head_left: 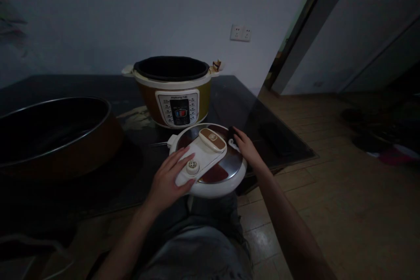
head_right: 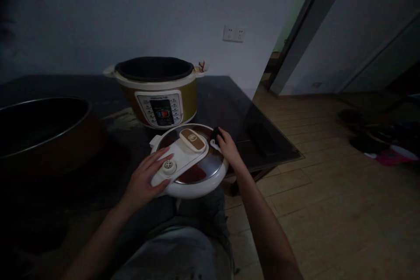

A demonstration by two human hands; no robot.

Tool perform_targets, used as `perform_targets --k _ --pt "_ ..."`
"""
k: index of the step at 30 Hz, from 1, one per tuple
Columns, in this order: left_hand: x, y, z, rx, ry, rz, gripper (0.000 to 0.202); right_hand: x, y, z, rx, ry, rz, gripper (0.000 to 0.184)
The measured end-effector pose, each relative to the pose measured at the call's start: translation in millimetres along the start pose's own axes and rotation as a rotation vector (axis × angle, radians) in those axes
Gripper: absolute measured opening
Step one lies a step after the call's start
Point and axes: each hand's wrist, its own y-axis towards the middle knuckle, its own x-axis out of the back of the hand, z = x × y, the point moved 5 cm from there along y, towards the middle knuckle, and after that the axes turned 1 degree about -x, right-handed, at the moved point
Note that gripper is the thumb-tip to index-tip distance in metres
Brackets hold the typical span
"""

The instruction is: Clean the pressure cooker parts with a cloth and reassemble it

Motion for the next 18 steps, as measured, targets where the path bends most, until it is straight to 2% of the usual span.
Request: perform_targets --k 3,6,9,12,16,18 --pt "-0.3 -1 -1 0.016 0.002 -0.004 0.052 -3 25 -2 -0.013 0.043 0.086 0.042" --pt "-0.4 -2 -2 0.042 -0.003 -0.004 0.052 1 17 -3 -0.013 0.066 0.092 0.044" --pt "-0.9 -2 -2 0.051 -0.010 0.002 0.052 10 -18 -3 -0.013 0.062 0.015 0.052" --pt "-1.8 -2 -1 0.040 -0.003 0.011 0.054 8 -69 5 -0.009 0.050 -0.084 0.056" --pt "-4.0 -2 3 0.010 -0.015 0.034 0.067 -14 -136 31 0.041 -0.029 -0.282 0.049" --pt "-4.4 -2 4 -0.005 -0.033 0.036 0.074 -30 -160 46 0.105 -0.116 -0.327 0.050"
